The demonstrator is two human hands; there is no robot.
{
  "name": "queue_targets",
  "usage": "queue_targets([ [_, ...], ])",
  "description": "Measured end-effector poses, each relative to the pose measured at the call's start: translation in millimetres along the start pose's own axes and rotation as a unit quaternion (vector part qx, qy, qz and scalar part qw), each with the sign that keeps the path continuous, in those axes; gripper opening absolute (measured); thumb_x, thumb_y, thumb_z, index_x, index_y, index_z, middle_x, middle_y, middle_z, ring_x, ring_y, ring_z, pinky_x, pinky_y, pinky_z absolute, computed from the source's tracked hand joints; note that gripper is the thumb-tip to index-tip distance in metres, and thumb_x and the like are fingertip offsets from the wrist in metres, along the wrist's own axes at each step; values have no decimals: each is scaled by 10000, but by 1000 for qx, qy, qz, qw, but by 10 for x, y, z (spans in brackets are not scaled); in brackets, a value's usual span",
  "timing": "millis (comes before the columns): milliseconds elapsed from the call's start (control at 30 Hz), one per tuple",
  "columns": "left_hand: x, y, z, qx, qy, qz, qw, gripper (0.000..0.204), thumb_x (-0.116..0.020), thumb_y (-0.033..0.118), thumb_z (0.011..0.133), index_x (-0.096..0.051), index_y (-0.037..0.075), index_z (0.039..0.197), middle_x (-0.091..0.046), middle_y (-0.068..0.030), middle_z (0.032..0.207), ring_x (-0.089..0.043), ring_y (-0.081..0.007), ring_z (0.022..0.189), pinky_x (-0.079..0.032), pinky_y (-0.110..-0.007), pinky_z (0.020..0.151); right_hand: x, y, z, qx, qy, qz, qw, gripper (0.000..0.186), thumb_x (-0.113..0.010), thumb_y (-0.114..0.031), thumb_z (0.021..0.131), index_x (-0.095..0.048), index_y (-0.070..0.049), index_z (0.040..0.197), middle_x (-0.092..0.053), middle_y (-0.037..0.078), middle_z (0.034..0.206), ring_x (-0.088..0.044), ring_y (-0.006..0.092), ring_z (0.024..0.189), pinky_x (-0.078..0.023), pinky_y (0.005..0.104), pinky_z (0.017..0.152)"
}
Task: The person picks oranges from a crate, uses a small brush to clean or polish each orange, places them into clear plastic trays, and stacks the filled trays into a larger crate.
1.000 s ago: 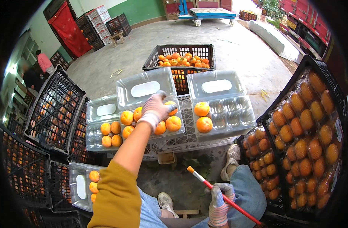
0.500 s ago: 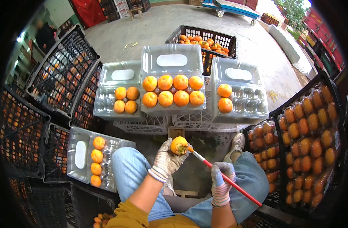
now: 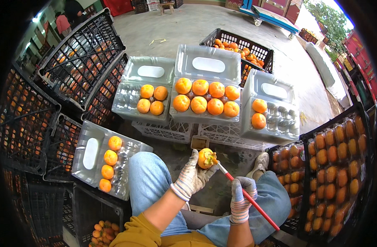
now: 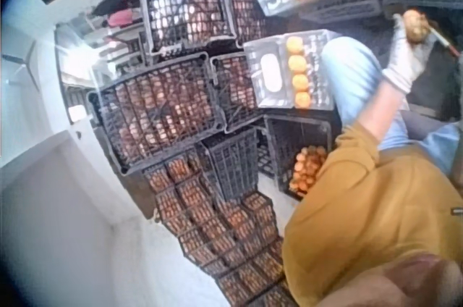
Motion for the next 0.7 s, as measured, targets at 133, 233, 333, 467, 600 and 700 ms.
queue_targets([
  [133, 9, 31, 3, 3, -27, 4, 1000, 555, -567, 414, 810, -447, -16, 1140, -564, -163, 1019, -582, -284, 921, -530, -374, 783, -63, 68, 10, -3, 4, -5, 1000, 103, -622, -89, 780, -556, -28, 831, -582, 51, 715, -516, 80, 608, -435, 212, 578],
  [233, -31, 225, -16, 17, -53, 65, 996, 485, -604, 395, 795, -489, 38, 1104, -587, -98, 987, -601, -213, 846, -541, -328, 708, -17, 45, 47, 13, 29, -32, 999, 92, -611, -91, 769, -555, -29, 806, -550, 35, 742, -504, 94, 625, -423, 232, 607],
  [333, -215, 835, -67, -189, -48, 265, 944, 405, -624, 375, 786, -508, 102, 1061, -598, -55, 950, -583, -134, 785, -490, -241, 584, 34, 87, 63, 17, 57, 34, 998, 101, -606, -99, 780, -538, -32, 812, -546, 40, 743, -529, 112, 622, -448, 243, 638],
  [467, -312, 2090, 101, -499, 16, 459, 735, 456, -707, 169, 735, -480, 26, 1104, -564, -56, 958, -525, -115, 825, -438, -251, 792, 76, 182, 76, -16, 70, 53, 996, 109, -604, -109, 787, -531, -36, 821, -545, 40, 740, -552, 123, 633, -467, 251, 660],
  [600, 116, 3253, 262, -520, 290, 651, 471, 616, -754, 247, 646, -460, 29, 1142, -591, -142, 1011, -571, -245, 912, -438, -328, 830, -4, 207, 86, -51, 72, 73, 993, 119, -614, -116, 784, -531, -37, 818, -542, 25, 729, -543, 97, 632, -459, 218, 646],
  [700, -109, 3124, 275, -422, 395, 742, 339, 608, -759, 173, 635, -465, 23, 1146, -599, -138, 1017, -593, -237, 882, -457, -320, 808, -7, 252, 128, -68, 84, 62, 992, 127, -615, -126, 784, -529, -38, 812, -536, 14, 721, -533, 82, 625, -447, 198, 623],
])
Point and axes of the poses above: each hand's wrist, its own z-axis towards the middle knuckle, its own x-axis out of the back of the hand, y = z × x, the point moved 2 cm from there along z, towards the middle knuckle
